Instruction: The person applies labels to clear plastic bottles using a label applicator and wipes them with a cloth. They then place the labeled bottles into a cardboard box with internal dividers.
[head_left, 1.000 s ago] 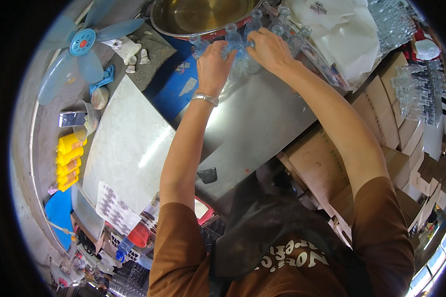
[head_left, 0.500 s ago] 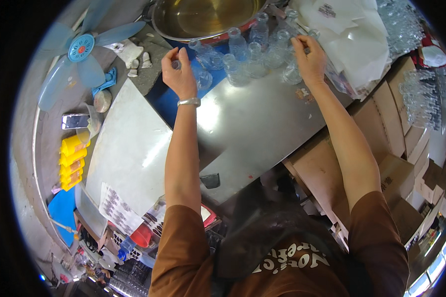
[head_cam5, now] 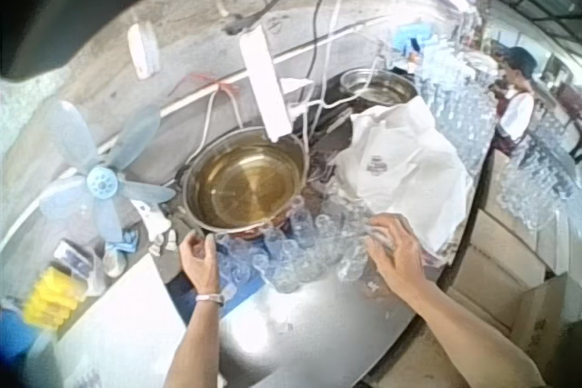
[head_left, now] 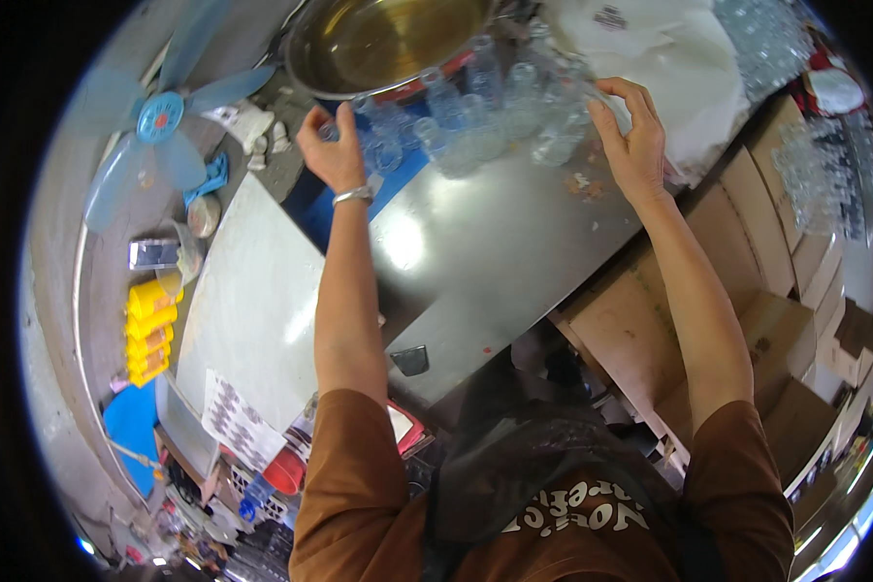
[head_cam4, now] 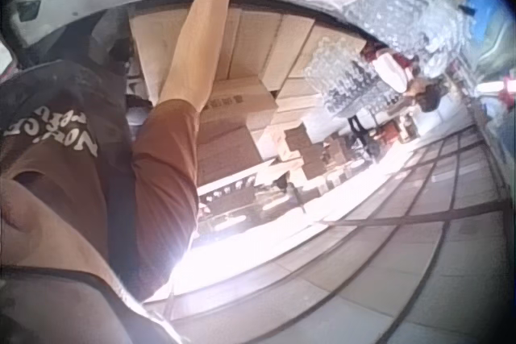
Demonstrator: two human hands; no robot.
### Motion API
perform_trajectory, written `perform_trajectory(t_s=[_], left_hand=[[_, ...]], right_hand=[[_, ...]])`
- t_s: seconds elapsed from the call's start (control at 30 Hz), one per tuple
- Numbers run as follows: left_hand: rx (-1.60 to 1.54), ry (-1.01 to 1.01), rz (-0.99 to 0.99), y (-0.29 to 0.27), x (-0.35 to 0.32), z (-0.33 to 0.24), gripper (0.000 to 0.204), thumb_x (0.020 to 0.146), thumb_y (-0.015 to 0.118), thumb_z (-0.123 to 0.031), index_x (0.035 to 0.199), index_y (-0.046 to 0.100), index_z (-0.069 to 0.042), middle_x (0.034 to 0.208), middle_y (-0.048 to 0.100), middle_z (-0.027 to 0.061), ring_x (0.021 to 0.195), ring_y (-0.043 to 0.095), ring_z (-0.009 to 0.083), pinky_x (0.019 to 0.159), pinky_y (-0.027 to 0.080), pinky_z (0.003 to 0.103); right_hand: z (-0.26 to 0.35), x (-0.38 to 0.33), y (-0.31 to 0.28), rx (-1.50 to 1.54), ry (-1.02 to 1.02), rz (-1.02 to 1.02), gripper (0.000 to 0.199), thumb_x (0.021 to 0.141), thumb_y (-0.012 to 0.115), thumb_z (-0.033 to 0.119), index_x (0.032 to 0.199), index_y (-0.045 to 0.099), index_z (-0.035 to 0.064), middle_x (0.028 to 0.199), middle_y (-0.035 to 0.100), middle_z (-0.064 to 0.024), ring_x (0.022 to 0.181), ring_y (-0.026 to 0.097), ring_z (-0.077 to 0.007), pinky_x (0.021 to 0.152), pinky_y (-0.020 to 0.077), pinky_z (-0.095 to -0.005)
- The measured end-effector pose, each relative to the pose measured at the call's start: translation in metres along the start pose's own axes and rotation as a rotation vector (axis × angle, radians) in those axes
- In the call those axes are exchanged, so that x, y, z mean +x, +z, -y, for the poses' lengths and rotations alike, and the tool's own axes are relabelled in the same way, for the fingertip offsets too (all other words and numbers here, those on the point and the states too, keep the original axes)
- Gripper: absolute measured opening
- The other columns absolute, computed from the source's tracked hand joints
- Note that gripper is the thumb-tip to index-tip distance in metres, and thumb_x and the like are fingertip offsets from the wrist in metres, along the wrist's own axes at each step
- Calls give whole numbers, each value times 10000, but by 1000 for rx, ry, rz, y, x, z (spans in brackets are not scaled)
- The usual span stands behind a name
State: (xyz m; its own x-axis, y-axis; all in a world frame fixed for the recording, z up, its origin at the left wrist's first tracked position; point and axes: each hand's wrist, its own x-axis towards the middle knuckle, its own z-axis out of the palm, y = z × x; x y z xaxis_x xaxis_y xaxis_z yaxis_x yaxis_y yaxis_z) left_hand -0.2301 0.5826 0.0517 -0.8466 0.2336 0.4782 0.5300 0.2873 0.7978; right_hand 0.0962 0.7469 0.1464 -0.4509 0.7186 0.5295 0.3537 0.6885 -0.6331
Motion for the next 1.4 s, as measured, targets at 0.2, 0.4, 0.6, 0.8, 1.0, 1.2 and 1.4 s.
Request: perform_trajectory(t_s=[0.2,0.4,0.6,0.8,1.0,1.2,1.4], left_hand=[[80,116,67,-25,7,-54,427,933,696,-279,1218,628,33,1194,650,185,1053,621,289,963,476,423],[-596,234,427,18,-132,-304,388,1015,593,-201,1308,555,51,1238,623,155,1092,614,230,966,500,358],[-982,954,1388,-94,-421,-584,408,879,675,-141,1263,612,-15,1313,610,165,1225,571,316,1056,438,420],[-1082,1532,1575,-211,-584,-728,851,888,570,-655,1399,491,20,1412,488,216,1286,481,371,1079,360,521],[-610,2020,1777,-182,-624,-691,975,767,779,-509,1499,371,-10,1610,193,233,1480,228,393,1146,268,612],[-966,1677,1550,-161,-683,-652,712,755,814,-252,1358,485,-64,1471,378,165,1339,391,360,1054,418,473],[-1060,1773,1609,-153,-677,-741,288,758,824,-262,843,620,-78,893,621,87,839,623,282,669,523,389]], right_hand=[[33,-22,-170,-180,-120,106,308,800,766,106,1090,665,72,1154,660,-81,1053,629,-258,915,470,-362],[82,-101,-396,-552,-214,-43,356,703,804,102,1027,657,94,1143,623,-28,931,615,-238,914,462,-398],[111,-239,-628,-986,51,-381,235,803,763,195,998,662,112,1134,642,-31,998,623,-233,902,470,-390],[147,-396,-825,-1287,317,-551,188,887,731,177,1030,698,58,1018,708,-92,874,705,-255,778,568,-369],[94,-626,-887,-1219,1061,-674,403,860,716,361,1095,681,35,1079,679,-201,1000,663,-368,861,536,-453],[40,-614,-859,-992,931,-467,485,870,701,331,1246,593,45,1132,674,-232,1038,664,-372,870,543,-463],[73,-588,-877,-920,1132,-456,320,879,699,255,1079,626,16,1051,693,-186,890,702,-315,795,558,-405]])
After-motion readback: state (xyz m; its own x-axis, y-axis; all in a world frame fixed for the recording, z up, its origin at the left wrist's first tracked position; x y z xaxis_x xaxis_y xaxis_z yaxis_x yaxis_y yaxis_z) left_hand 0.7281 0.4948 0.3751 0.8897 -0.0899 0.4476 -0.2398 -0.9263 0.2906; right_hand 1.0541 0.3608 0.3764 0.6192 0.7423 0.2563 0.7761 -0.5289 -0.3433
